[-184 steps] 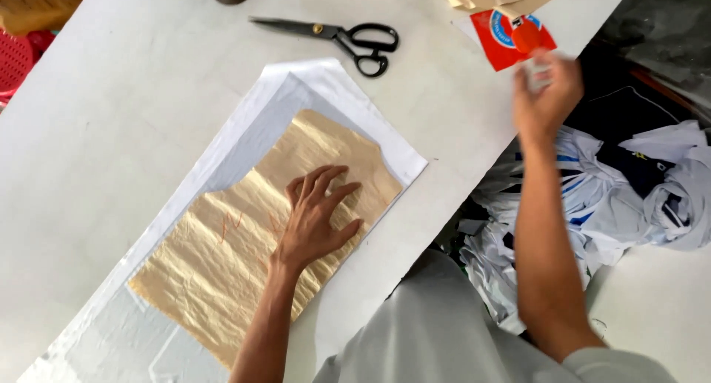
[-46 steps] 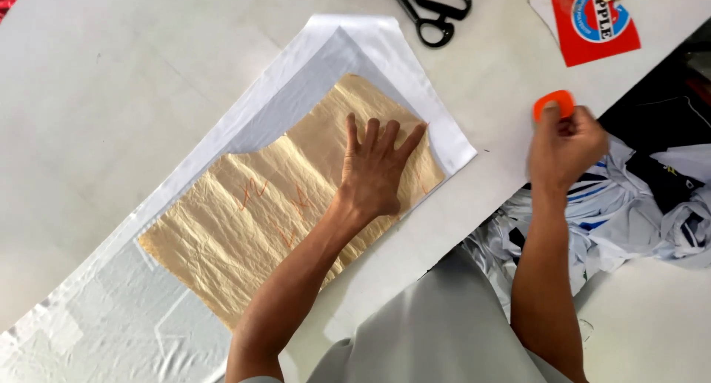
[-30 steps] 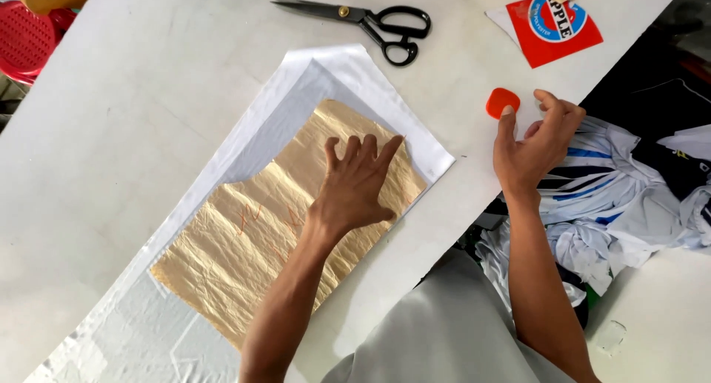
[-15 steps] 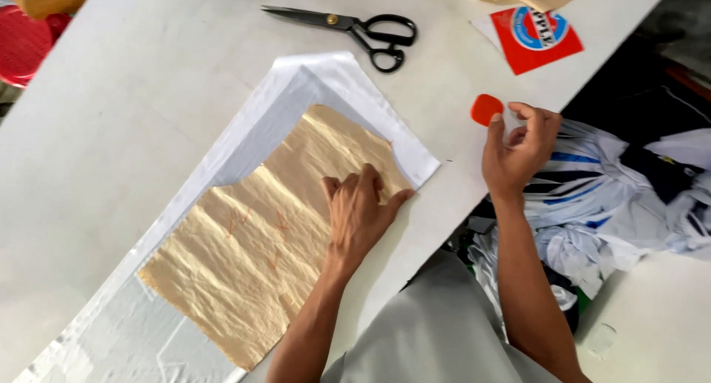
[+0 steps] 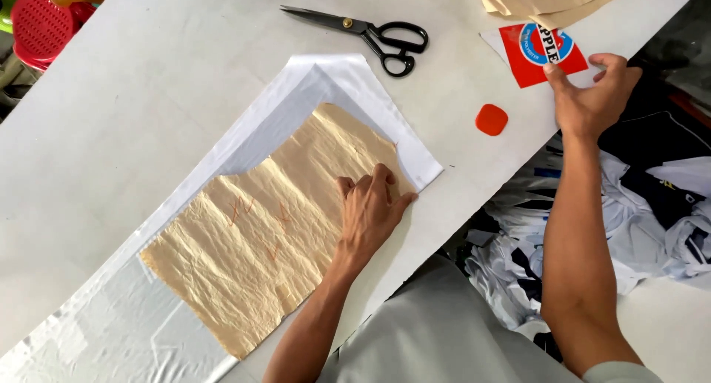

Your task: Aligning fabric on a cutting table, placing a paper pattern, marking the outline, and cutting the fabric with scissors.

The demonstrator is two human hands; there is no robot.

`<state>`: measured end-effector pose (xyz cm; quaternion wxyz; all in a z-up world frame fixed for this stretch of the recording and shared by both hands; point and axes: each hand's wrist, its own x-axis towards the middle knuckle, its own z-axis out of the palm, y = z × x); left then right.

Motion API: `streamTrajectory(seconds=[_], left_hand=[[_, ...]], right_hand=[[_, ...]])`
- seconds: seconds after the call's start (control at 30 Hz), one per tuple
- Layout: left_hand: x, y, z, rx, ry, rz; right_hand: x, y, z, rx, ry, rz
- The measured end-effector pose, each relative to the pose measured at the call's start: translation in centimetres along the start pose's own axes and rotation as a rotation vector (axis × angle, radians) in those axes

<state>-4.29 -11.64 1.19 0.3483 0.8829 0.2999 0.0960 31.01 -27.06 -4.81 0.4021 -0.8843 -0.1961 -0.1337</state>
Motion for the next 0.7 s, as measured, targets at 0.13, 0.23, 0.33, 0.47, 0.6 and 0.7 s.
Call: streamTrajectory(seconds=[0.13, 0.23, 0.33, 0.47, 0.6, 0.7], left_hand=[[-0.1, 0.7, -0.3, -0.004, -0.002, 0.027], [-0.3, 1.1, -0.9, -0.001, 0.038, 0.069], [-0.7, 1.9, -2.3, -0.035, 0.038, 0.03], [-2.8, 1.8, -6.4, -0.082, 0.13, -0.081], [-7.2, -1.3, -12.7, -0.195, 0.365, -0.225], [-12.2, -5.3, -16.5, -0.198, 0.484, -0.359]], right_hand=[[-0.3, 0.9, 0.1, 0.197, -0.012, -0.026], [-0.8, 1.0, -0.6, 0.3, -0.055, 0.015], [-1.4, 0.9, -2.1, 0.481, -0.091, 0.164], [-2.4, -0.1, -5.2, 0.681, -0.117, 0.446], [-4.7, -3.0, -9.4, 0.848, -0.024, 0.623], [-7.5, -4.8, -11.6, 0.885, 0.022, 0.554]])
